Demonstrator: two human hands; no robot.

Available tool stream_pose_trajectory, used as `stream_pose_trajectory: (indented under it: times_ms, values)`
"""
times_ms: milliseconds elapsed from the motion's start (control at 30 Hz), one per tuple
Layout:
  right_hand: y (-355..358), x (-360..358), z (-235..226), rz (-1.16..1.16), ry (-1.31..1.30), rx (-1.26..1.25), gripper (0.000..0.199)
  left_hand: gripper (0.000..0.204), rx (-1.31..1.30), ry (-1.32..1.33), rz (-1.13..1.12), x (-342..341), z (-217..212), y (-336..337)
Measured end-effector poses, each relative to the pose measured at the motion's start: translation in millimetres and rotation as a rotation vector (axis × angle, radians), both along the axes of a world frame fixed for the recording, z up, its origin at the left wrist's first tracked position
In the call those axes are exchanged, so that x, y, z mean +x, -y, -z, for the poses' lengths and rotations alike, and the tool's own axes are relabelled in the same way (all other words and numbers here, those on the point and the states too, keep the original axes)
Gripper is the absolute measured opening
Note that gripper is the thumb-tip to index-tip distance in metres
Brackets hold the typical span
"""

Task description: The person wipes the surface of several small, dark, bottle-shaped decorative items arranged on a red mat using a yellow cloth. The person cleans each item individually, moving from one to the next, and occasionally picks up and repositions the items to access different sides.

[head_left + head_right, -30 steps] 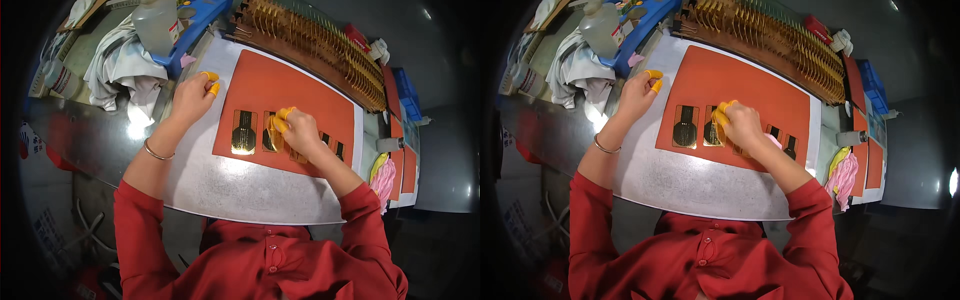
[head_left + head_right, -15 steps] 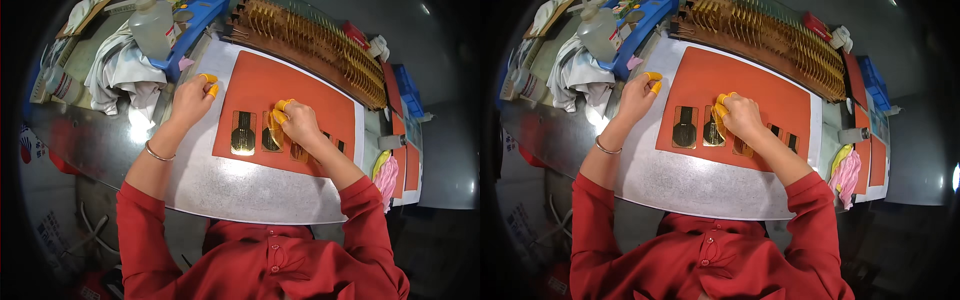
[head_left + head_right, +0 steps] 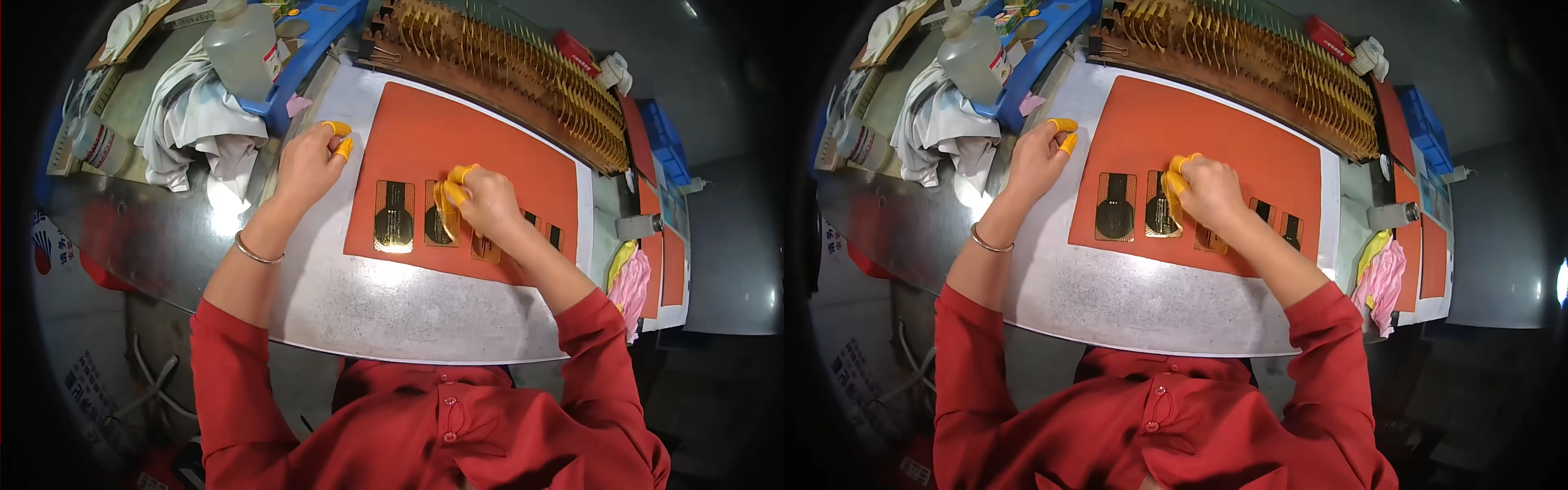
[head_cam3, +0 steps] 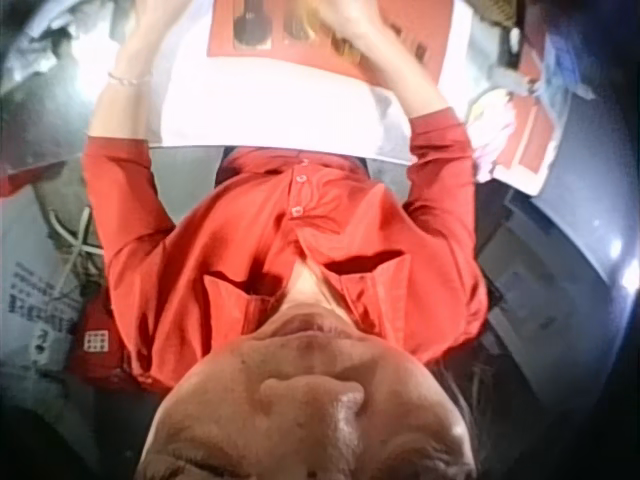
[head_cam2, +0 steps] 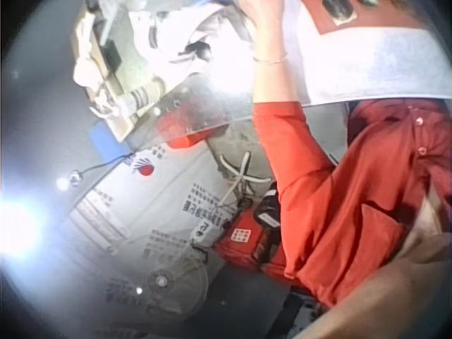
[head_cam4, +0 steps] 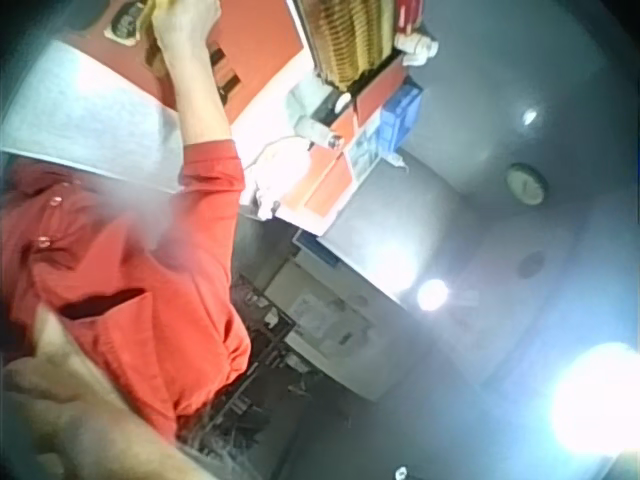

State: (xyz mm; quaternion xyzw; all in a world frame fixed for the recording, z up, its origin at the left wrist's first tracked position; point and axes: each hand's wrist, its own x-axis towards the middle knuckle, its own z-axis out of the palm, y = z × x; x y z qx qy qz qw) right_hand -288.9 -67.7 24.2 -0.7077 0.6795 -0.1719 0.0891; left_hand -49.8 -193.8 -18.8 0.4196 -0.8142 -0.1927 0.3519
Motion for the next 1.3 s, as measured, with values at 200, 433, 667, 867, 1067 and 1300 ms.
stream_pose_trajectory:
  times_ms: [200,433,667,867,1067,1300]
  values:
    - [-1.0,-1.1,-0.5,-0.062,-0.025,-0.030,0.012,0.018,0.064,0.025,-0.010,3.2,-7.5,-1.8]
    - [-14.8,5.8,7.6,-0.232,-0.133,-0.007,0.014,0.019,0.033,-0.039,0.004,3.6,-5.2,-3.3]
    - [4.3,-5.4,6.7,-0.257,-0.177,-0.121,0.014,0.019,0.068,-0.033,0.009,-1.5,-11.1,-3.9]
    - [-31.7,2.3,-0.8,-0.503,-0.084,0.031,0.011,0.017,0.113,-0.027,-0.020,3.4,-10.8,-5.1]
    - [9.6,-3.9,-14.4,-0.300,-0.086,0.080,0.011,0.018,0.011,-0.052,0.030,-1.3,-8.8,0.7]
    - [-20.3,-10.8,-6.0,-0.478,-0.052,0.043,0.009,0.019,0.002,-0.009,0.020,-0.1,-2.4,-0.7]
